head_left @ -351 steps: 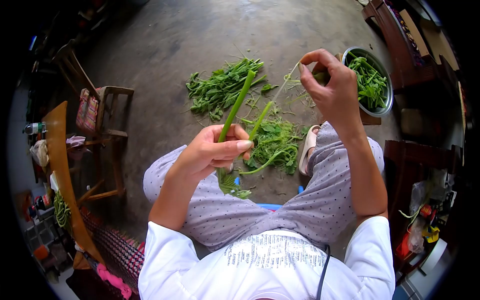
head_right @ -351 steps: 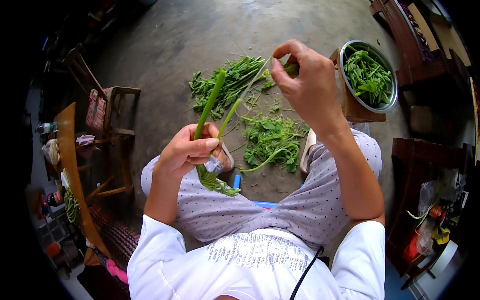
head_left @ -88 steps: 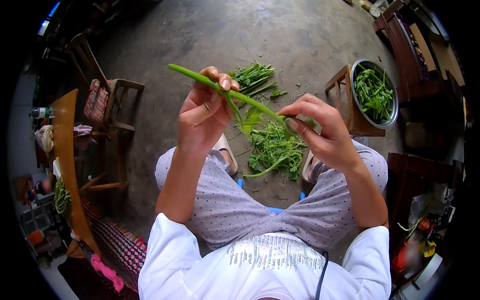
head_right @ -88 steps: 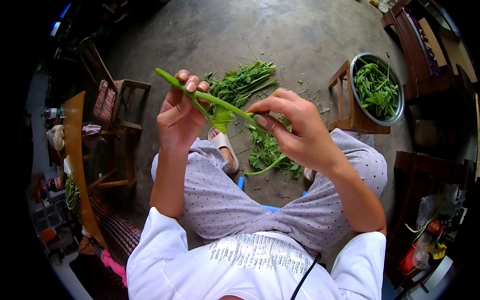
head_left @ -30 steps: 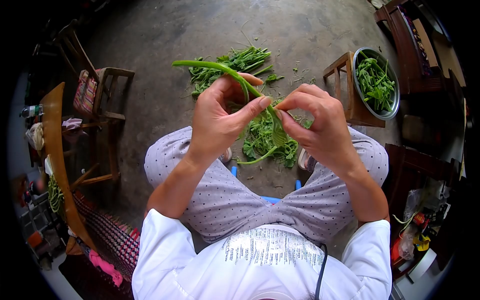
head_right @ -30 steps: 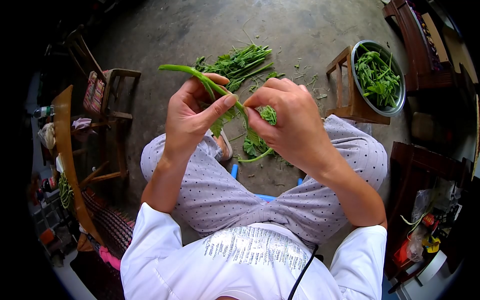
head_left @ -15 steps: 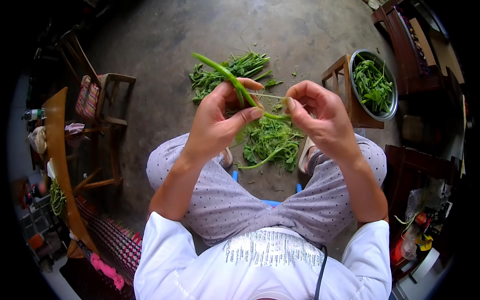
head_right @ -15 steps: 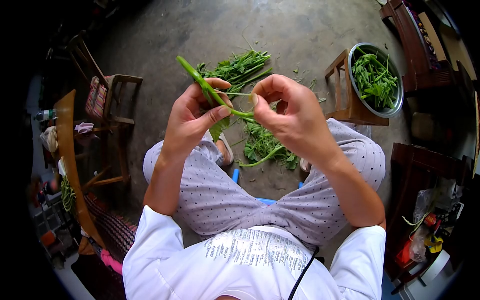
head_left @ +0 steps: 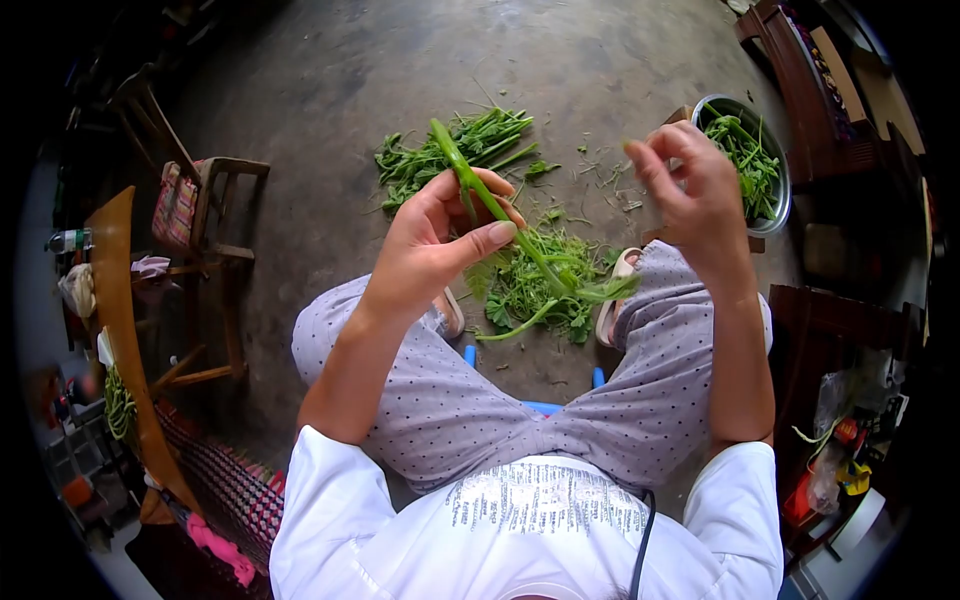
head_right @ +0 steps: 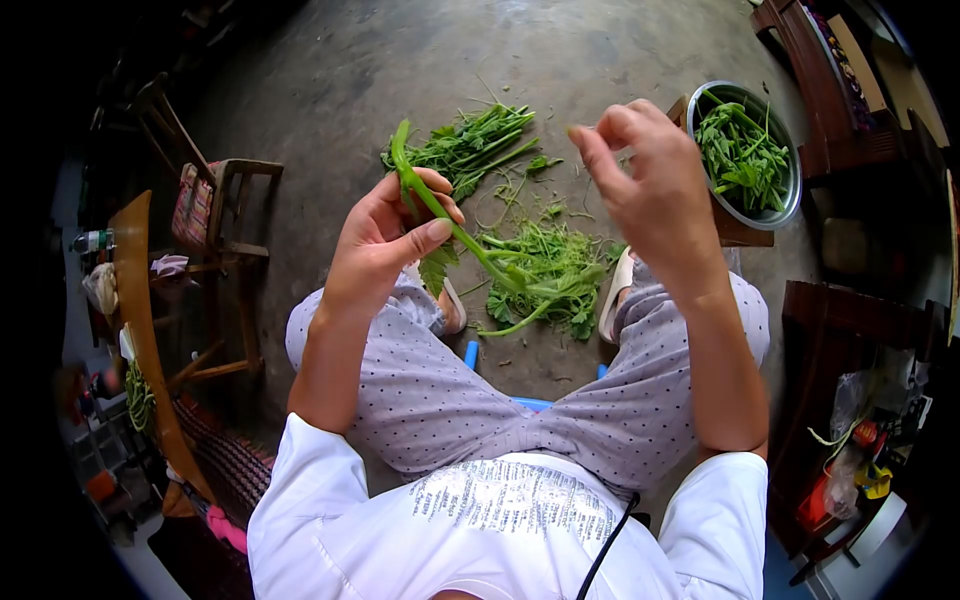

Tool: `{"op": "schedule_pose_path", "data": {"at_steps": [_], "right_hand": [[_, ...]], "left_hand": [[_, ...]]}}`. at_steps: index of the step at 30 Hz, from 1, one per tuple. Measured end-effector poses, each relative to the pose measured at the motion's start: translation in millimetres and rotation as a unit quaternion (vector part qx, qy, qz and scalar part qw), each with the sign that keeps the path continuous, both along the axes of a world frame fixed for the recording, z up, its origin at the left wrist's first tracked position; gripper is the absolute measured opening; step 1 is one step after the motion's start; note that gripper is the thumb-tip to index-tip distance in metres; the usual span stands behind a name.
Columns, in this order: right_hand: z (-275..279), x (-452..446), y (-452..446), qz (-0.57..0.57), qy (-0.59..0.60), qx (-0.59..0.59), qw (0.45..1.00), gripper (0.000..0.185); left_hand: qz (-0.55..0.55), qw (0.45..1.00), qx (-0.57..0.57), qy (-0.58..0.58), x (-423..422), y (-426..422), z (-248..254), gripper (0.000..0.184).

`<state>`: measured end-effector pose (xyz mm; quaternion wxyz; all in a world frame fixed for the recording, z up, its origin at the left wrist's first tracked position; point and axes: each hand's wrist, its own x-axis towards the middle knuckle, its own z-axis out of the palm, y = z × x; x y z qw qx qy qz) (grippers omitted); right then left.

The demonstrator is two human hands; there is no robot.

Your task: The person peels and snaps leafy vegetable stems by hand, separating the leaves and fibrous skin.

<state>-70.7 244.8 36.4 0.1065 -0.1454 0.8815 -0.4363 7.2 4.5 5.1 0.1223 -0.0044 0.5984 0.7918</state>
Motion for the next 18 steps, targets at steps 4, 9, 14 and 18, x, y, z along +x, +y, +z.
{"op": "schedule_pose_path", "data": {"at_steps": [4,9,14,18], "right_hand": [[-9,17,-13,-0.011,0.201,0.035,0.979,0.027],[-2,24,-18,0.139,0.109,-0.032,0.984,0.019],[-1,36,-35,0.079,0.040,-0.164,0.982,0.010],[-1,39,-39,0.124,0.042,-0.129,0.983,0.011]], "left_hand": [[0.013,1.000,0.016,0.007,0,-2,-1,0.032],[0.040,0.999,0.025,0.021,-1,-2,-2,0.032],[0.046,0.998,0.046,0.020,-2,-2,-2,0.033],[0.057,0.997,0.040,0.026,-2,2,-3,0.035]]}}
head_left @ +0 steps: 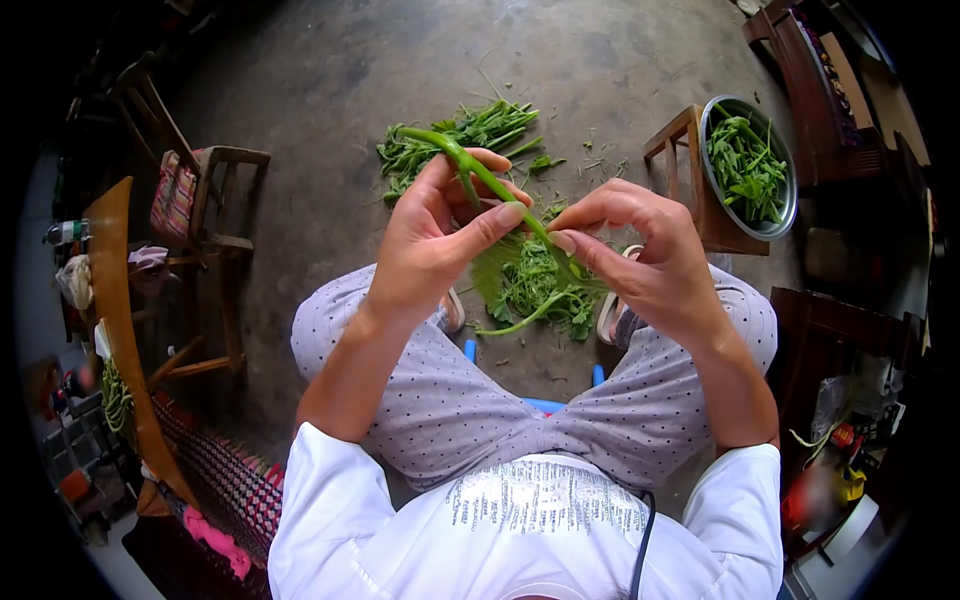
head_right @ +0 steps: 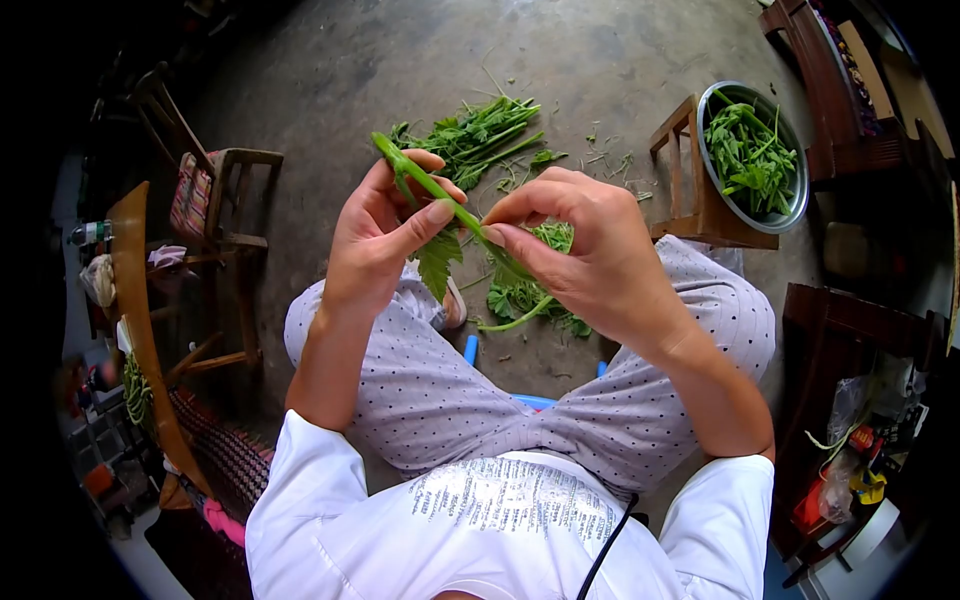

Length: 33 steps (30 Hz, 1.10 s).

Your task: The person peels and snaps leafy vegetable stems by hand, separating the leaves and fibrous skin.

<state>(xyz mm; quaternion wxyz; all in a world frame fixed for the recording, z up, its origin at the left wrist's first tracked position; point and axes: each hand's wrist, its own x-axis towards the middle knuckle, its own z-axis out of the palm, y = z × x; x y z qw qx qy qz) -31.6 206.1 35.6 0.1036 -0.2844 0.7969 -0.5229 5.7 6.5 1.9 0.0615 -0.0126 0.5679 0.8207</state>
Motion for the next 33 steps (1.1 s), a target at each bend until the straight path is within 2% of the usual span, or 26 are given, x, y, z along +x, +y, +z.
{"op": "schedule_pose_path", "data": {"at_steps": [2,9,20,26,30,33], "right_hand": [[-2,1,-2,-0.021,0.007,0.015,1.000,0.010],[-6,2,-6,-0.046,0.030,0.031,0.998,0.009],[-11,3,-11,-0.037,0.235,0.126,0.963,0.007],[-15,6,-14,-0.038,0.297,0.142,0.943,0.010],[-14,6,-15,-0.044,0.297,0.140,0.943,0.011],[-13,6,-15,-0.068,0.254,0.127,0.956,0.012]], "left_hand": [[0.002,0.999,-0.033,0.017,0,1,2,0.037],[0.029,0.999,-0.021,0.015,1,6,-2,0.041],[0.045,0.996,-0.068,0.037,2,7,-5,0.040],[0.040,0.997,-0.064,0.029,2,8,-5,0.040],[0.029,0.997,-0.071,0.031,2,8,-5,0.041],[0.006,0.996,-0.079,0.039,3,8,-5,0.041]]}}
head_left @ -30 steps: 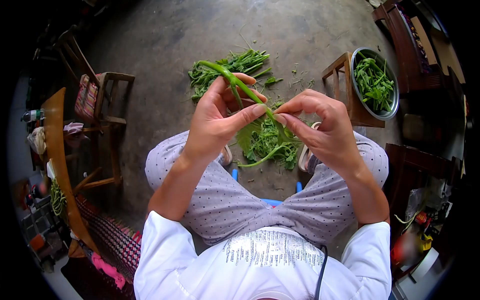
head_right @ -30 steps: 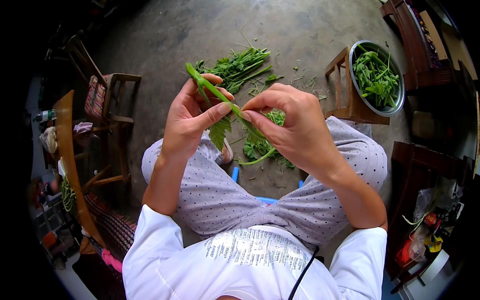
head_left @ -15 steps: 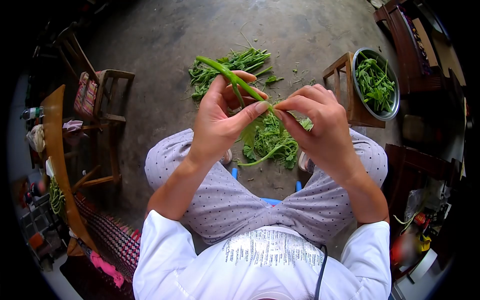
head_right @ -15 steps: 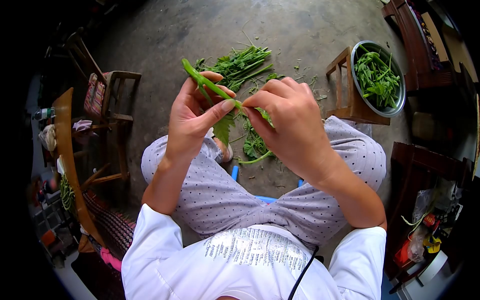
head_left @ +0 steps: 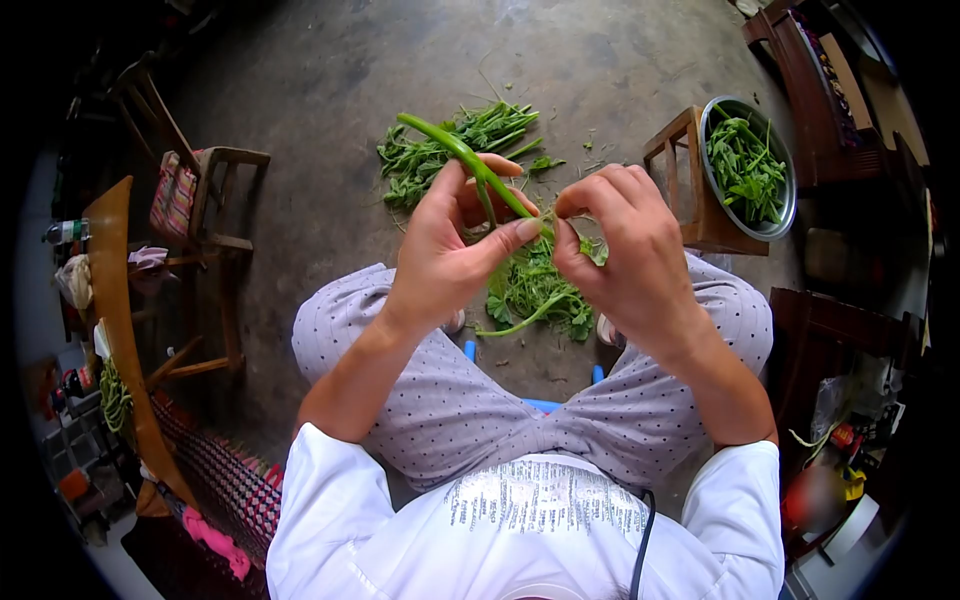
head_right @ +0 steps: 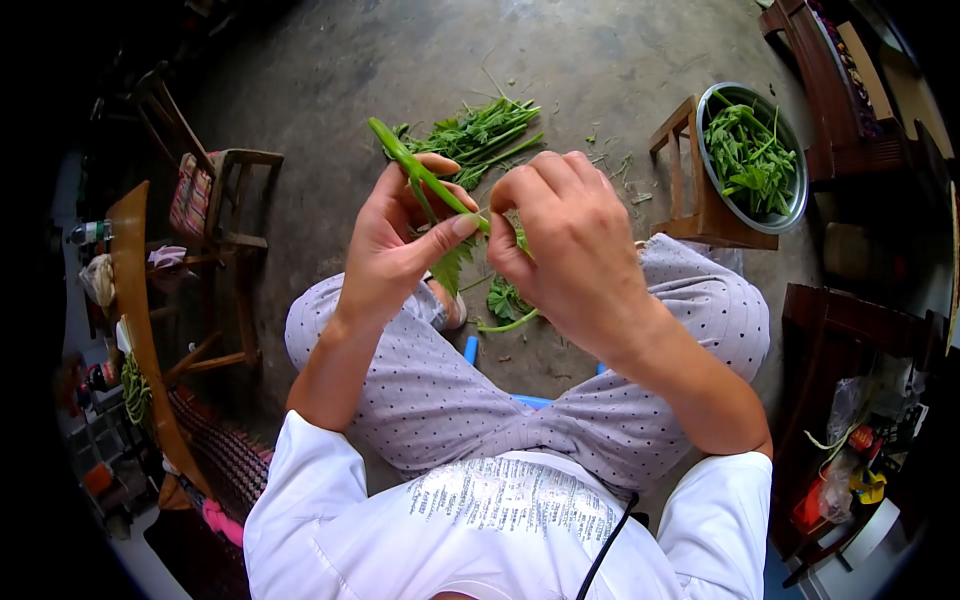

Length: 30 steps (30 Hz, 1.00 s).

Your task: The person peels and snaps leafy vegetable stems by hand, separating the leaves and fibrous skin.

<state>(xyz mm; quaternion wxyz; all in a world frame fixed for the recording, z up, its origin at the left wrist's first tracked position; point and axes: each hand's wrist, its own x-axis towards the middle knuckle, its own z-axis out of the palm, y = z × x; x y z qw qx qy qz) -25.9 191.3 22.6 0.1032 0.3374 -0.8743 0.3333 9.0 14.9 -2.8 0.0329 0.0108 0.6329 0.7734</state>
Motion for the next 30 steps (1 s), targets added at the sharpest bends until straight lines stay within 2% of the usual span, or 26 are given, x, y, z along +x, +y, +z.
{"op": "schedule_pose_path", "data": {"at_steps": [3,4,5,7,10,12,13,15,17,19,21,24,30], "right_hand": [[4,-5,4,-0.009,-0.052,-0.048,0.997,0.011],[8,-7,6,-0.016,-0.172,-0.116,0.978,0.010],[9,-9,8,-0.021,-0.288,-0.182,0.940,0.010],[15,-16,16,0.018,-0.401,-0.320,0.858,0.015],[17,-29,24,-0.006,-0.348,-0.383,0.856,0.019],[17,-39,38,-0.037,-0.333,-0.498,0.800,0.022],[18,-42,46,-0.038,-0.333,-0.498,0.800,0.022],[20,-47,59,-0.047,-0.290,-0.333,0.896,0.022],[17,-42,54,-0.097,-0.299,-0.235,0.920,0.013],[14,-31,36,-0.117,-0.094,-0.141,0.979,0.009],[18,-25,33,-0.110,-0.140,-0.144,0.973,0.010],[16,-21,35,0.022,-0.094,-0.056,0.994,0.014],[11,-5,15,0.026,-0.098,-0.071,0.992,0.010]], "left_hand": [[-0.018,0.999,-0.028,-0.006,1,2,1,0.042],[-0.021,1.000,-0.020,-0.008,1,3,0,0.042],[-0.024,1.000,-0.011,-0.010,1,3,0,0.041],[-0.028,0.999,-0.011,-0.011,1,3,1,0.042],[-0.036,0.999,-0.006,-0.016,0,1,0,0.042],[-0.040,0.999,0.000,-0.019,0,-1,0,0.043],[-0.035,0.999,0.026,-0.033,0,-1,1,0.043],[-0.030,0.997,0.051,-0.046,0,-2,3,0.043],[-0.019,0.992,0.101,-0.067,1,-2,5,0.043],[-0.017,0.992,0.103,-0.063,1,-4,7,0.043],[-0.016,0.992,0.107,-0.061,1,-4,7,0.043],[-0.014,0.991,0.122,-0.051,0,-5,7,0.043],[0.001,0.994,0.102,-0.046,0,-1,8,0.044]]}}
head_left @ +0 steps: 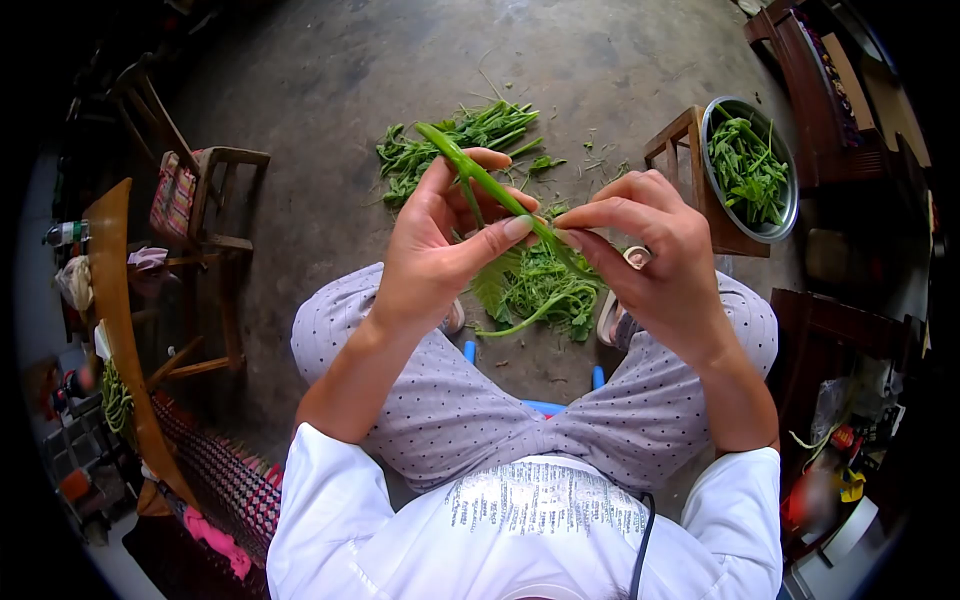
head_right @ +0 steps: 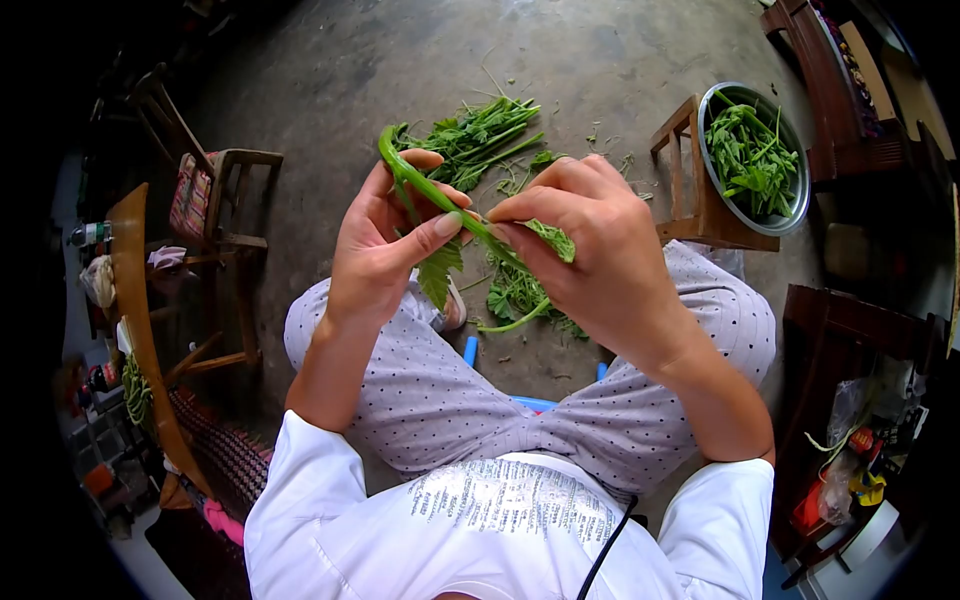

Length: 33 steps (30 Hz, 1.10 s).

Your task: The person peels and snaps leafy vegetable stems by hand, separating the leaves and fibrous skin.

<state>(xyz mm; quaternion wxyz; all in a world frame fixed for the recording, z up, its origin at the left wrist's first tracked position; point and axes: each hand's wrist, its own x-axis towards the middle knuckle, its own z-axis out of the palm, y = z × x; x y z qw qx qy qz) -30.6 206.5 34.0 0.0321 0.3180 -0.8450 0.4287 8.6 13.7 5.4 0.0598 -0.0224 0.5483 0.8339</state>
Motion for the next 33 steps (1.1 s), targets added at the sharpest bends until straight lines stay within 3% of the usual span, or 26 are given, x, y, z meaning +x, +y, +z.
{"op": "schedule_pose_path", "data": {"at_steps": [14,22,29,33], "right_hand": [[-5,5,-12,-0.002,0.154,0.090,0.984,0.009],[-9,7,-17,-0.005,0.193,0.138,0.971,0.011],[-7,5,-14,-0.016,0.145,0.089,0.985,0.012],[-6,4,-14,-0.032,0.036,0.015,0.999,0.011]], "left_hand": [[0.036,0.994,-0.098,0.035,0,4,-3,0.045],[0.035,0.995,-0.092,0.023,0,6,-3,0.041],[0.021,0.997,-0.074,0.023,0,5,1,0.043],[0.002,0.995,-0.093,0.034,0,1,-1,0.046]]}}
